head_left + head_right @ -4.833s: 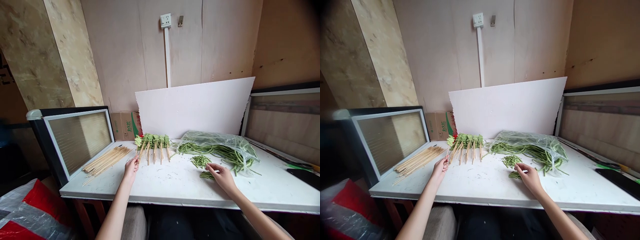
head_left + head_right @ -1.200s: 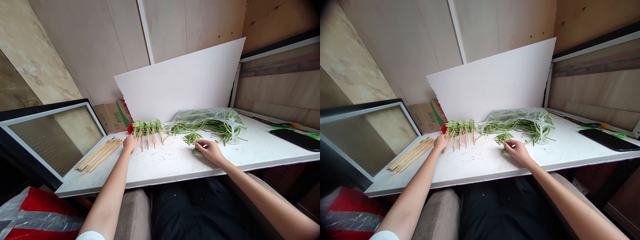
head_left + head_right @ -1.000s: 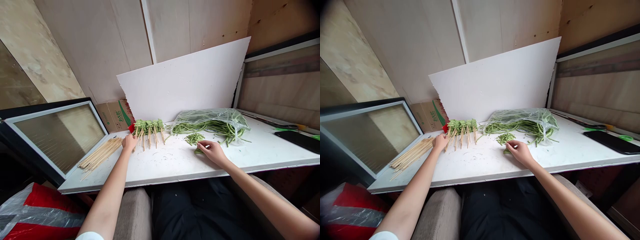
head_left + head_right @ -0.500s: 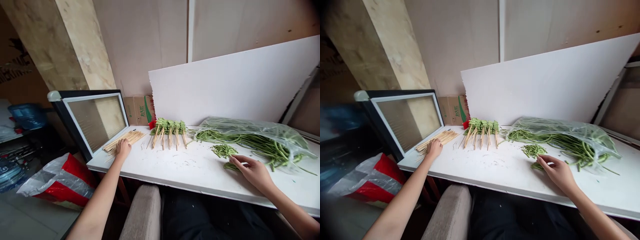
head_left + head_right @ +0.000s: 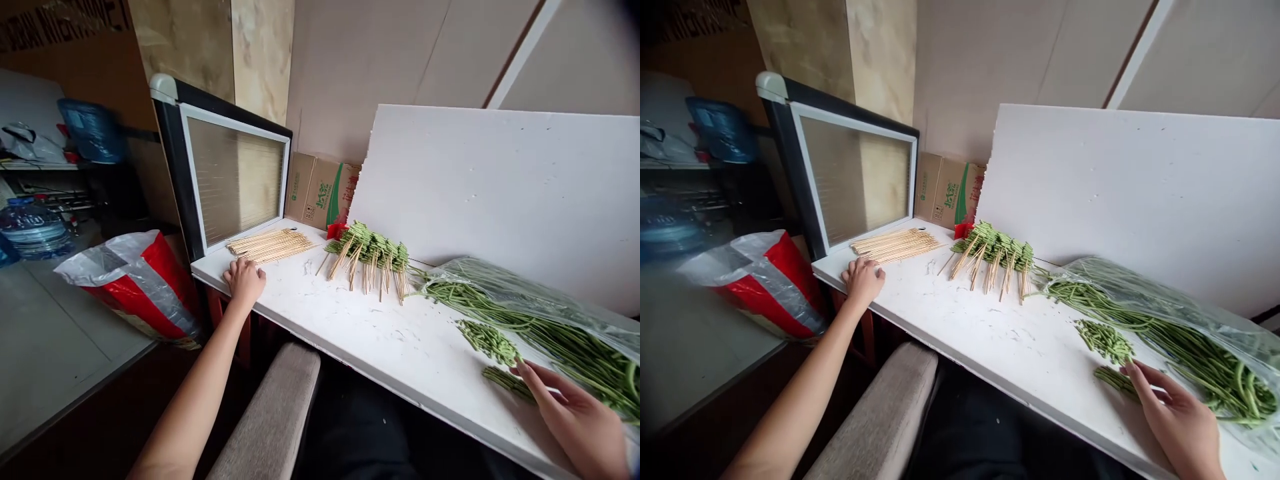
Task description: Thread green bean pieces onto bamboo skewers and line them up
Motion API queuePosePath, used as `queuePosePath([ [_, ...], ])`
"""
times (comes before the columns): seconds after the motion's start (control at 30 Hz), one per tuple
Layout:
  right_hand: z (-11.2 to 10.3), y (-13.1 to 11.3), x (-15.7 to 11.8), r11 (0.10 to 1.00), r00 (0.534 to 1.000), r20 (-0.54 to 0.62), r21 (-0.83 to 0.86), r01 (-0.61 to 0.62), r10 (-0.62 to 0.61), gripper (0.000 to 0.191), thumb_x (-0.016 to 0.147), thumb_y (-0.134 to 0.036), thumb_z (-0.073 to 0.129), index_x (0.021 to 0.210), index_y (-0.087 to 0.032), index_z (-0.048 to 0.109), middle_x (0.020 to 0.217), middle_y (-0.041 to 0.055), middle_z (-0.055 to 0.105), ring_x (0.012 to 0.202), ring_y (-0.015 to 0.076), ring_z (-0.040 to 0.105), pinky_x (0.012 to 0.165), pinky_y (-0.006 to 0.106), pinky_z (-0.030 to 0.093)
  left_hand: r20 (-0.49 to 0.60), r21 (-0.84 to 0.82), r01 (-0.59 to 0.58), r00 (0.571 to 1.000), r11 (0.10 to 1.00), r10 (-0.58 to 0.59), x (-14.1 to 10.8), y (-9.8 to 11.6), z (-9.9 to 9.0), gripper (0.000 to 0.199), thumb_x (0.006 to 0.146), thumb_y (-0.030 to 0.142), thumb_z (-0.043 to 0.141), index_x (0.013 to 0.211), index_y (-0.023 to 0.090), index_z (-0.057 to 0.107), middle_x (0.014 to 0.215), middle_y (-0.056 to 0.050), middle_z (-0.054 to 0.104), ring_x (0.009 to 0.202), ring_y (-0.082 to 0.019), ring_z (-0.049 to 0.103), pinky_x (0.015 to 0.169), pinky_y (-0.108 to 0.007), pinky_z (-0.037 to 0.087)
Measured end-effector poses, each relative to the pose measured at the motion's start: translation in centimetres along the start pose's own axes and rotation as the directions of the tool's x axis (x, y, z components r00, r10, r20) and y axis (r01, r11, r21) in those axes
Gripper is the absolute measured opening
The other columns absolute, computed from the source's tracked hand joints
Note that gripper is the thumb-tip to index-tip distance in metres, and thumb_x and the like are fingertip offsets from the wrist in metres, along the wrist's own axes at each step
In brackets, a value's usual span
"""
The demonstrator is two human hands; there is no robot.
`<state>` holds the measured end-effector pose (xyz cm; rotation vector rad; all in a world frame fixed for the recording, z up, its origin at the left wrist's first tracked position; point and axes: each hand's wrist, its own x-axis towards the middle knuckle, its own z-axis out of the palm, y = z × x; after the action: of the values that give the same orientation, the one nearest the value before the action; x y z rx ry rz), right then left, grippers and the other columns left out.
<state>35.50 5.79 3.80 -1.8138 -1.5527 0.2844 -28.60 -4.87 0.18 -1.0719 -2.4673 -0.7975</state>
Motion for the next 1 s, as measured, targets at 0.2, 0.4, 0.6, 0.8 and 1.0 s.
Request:
queuePosePath([
  [0.2, -0.4, -0.8, -1.0, 0.997, 1.000, -0.010, 0.077, 0.008, -0.007, 0.056, 0.064, -0.073, 0.067, 0.093, -0.028, 0.083, 0.104, 0.0067, 0.083, 0.092, 0.0368, 0.077, 0.070, 0.041, 0.052, -0.028, -0.067, 0.008, 1.000, 0.998, -0.010, -0.5, -0.3, 0.5, 0.027, 0.094, 0.027, 0.051, 0.101, 0.018, 0.075, 0.118, -0.019, 0.069, 0.120, -0.041, 0.053, 0.099, -0.058, 0.038],
  [0.4, -0.2, 0.1, -0.8, 0.988, 0.996, -0.037, 0.124, 0.088, -0.084, 0.059, 0.069, -0.075, 0.069, 0.095, -0.025, 0.085, 0.097, 0.0106, 0.084, 0.082, 0.0371, 0.077, 0.060, 0.038, 0.052, -0.039, -0.128, 0.022, 0.999, 0.991, -0.027, -0.5, -0.6, 0.8, 0.030, 0.095, 0.020, 0.048, 0.106, 0.018, 0.075, 0.116, -0.018, 0.071, 0.117, -0.041, 0.054, 0.098, -0.058, 0.038],
  [0.6, 0.2, 1.2, -0.5, 0.984, 0.992, -0.040, 0.127, 0.126, -0.122, 0.057, 0.075, -0.074, 0.070, 0.097, -0.023, 0.085, 0.105, 0.0120, 0.083, 0.088, 0.0383, 0.078, 0.062, 0.037, 0.055, 0.012, -0.106, 0.054, 0.999, 0.993, -0.053, -0.3, -0.5, 0.8, 0.031, 0.095, 0.024, 0.047, 0.097, 0.018, 0.077, 0.115, -0.021, 0.069, 0.116, -0.044, 0.051, 0.096, -0.062, 0.039],
  [0.8, 0.1, 1.2, -0.8, 0.983, 0.991, -0.022, 0.128, 0.135, -0.133, 0.057, 0.078, -0.074, 0.069, 0.097, -0.023, 0.085, 0.106, 0.0124, 0.083, 0.085, 0.0369, 0.078, 0.062, 0.037, 0.056, 0.042, -0.108, 0.068, 0.997, 0.992, -0.063, -0.1, -0.6, 1.0, 0.027, 0.093, 0.021, 0.050, 0.098, 0.015, 0.076, 0.115, -0.024, 0.066, 0.119, -0.046, 0.051, 0.098, -0.065, 0.038],
  [1.0, 0.1, 1.0, -0.9, 0.975, 0.988, -0.032, 0.159, 0.154, -0.151, 0.062, 0.078, -0.076, 0.069, 0.098, -0.020, 0.084, 0.104, 0.0135, 0.083, 0.079, 0.0344, 0.078, 0.062, 0.037, 0.057, 0.022, -0.124, 0.063, 0.998, 0.990, -0.061, -0.2, -0.8, 1.0, 0.024, 0.090, 0.017, 0.051, 0.099, 0.014, 0.074, 0.115, -0.026, 0.066, 0.120, -0.047, 0.052, 0.098, -0.064, 0.039],
])
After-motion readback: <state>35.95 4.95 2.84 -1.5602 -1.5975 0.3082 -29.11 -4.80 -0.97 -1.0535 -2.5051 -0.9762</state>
